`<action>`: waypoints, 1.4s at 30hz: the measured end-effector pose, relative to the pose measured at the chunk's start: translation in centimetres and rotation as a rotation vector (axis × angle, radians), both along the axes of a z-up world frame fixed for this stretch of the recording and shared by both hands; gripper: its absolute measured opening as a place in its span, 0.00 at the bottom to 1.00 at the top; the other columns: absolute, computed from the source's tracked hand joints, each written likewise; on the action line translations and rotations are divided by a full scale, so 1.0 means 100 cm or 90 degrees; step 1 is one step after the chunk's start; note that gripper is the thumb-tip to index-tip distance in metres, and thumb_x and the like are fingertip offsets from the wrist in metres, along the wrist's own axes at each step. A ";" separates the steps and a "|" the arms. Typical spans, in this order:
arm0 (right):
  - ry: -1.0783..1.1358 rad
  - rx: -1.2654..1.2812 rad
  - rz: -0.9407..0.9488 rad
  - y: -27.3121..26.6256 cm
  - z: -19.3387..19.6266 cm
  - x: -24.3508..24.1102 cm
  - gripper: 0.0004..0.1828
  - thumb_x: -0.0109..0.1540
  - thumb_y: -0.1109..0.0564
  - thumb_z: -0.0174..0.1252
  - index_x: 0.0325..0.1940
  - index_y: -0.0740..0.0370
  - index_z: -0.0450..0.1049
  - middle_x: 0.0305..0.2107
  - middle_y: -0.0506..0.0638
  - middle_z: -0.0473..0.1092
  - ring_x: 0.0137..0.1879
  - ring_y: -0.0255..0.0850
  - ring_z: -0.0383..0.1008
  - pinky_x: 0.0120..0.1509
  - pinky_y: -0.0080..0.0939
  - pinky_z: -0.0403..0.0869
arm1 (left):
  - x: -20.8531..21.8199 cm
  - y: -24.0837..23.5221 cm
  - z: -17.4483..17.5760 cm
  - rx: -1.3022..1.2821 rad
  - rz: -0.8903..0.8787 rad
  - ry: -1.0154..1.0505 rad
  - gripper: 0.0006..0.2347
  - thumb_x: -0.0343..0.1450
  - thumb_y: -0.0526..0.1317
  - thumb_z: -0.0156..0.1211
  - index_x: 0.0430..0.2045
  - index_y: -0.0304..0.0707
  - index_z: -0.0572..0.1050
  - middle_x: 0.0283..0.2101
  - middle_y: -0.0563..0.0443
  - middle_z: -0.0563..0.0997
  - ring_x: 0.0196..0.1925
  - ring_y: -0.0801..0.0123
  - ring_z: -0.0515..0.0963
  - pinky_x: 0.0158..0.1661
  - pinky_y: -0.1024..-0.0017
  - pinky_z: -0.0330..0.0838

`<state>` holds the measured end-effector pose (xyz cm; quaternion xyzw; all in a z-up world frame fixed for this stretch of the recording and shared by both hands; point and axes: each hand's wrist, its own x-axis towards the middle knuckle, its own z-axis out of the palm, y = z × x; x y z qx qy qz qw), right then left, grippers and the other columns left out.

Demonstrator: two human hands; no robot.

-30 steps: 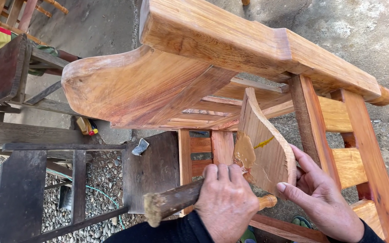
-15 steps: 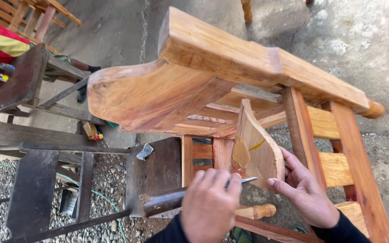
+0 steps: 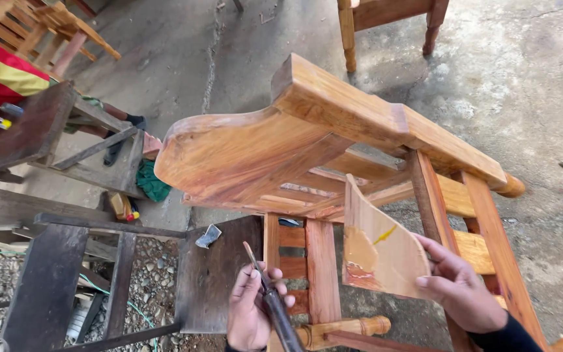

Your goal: The person uses a chisel to apply a filler substance from a small wooden board onto the joints and gaps of a wooden chair. They work on the backrest and legs, smoothing the filler into the wood grain.

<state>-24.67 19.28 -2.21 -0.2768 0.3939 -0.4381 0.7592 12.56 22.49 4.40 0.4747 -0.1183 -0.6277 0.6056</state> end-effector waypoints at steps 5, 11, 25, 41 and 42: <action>-0.084 -0.015 -0.094 0.012 0.027 -0.025 0.45 0.55 0.66 0.51 0.78 0.70 0.51 0.65 0.64 0.64 0.65 0.50 0.71 0.63 0.59 0.71 | 0.045 0.037 -0.101 0.067 -0.075 0.071 0.20 0.73 0.47 0.49 0.60 0.46 0.68 0.30 0.42 0.79 0.23 0.59 0.78 0.20 0.62 0.74; -0.105 -0.177 -0.186 -0.016 0.075 -0.029 0.45 0.61 0.66 0.50 0.82 0.72 0.44 0.68 0.72 0.58 0.69 0.61 0.65 0.66 0.71 0.66 | 0.007 0.030 -0.098 0.108 -0.032 0.169 0.25 0.70 0.38 0.48 0.66 0.48 0.65 0.31 0.41 0.79 0.25 0.59 0.79 0.24 0.61 0.76; -0.100 -0.247 -0.190 -0.159 0.098 -0.040 0.38 0.65 0.62 0.46 0.81 0.64 0.50 0.73 0.60 0.59 0.77 0.53 0.63 0.76 0.60 0.66 | -0.136 -0.039 -0.040 -0.120 -0.113 0.149 0.17 0.75 0.34 0.51 0.59 0.25 0.71 0.35 0.42 0.81 0.34 0.64 0.81 0.33 0.68 0.78; -0.207 -0.335 -0.201 -0.274 0.052 -0.013 0.22 0.70 0.67 0.49 0.69 0.65 0.60 0.60 0.52 0.68 0.65 0.36 0.72 0.74 0.37 0.72 | -0.234 -0.146 -0.076 -0.379 0.228 -0.609 0.17 0.75 0.27 0.57 0.60 0.33 0.75 0.40 0.48 0.82 0.39 0.73 0.80 0.38 0.75 0.77; -0.199 -0.354 -0.197 -0.275 0.052 -0.010 0.21 0.70 0.66 0.49 0.68 0.64 0.61 0.58 0.52 0.68 0.62 0.35 0.73 0.71 0.36 0.73 | -0.236 -0.154 -0.078 -0.373 0.258 -0.627 0.16 0.76 0.27 0.58 0.60 0.33 0.76 0.39 0.48 0.81 0.38 0.73 0.79 0.37 0.75 0.75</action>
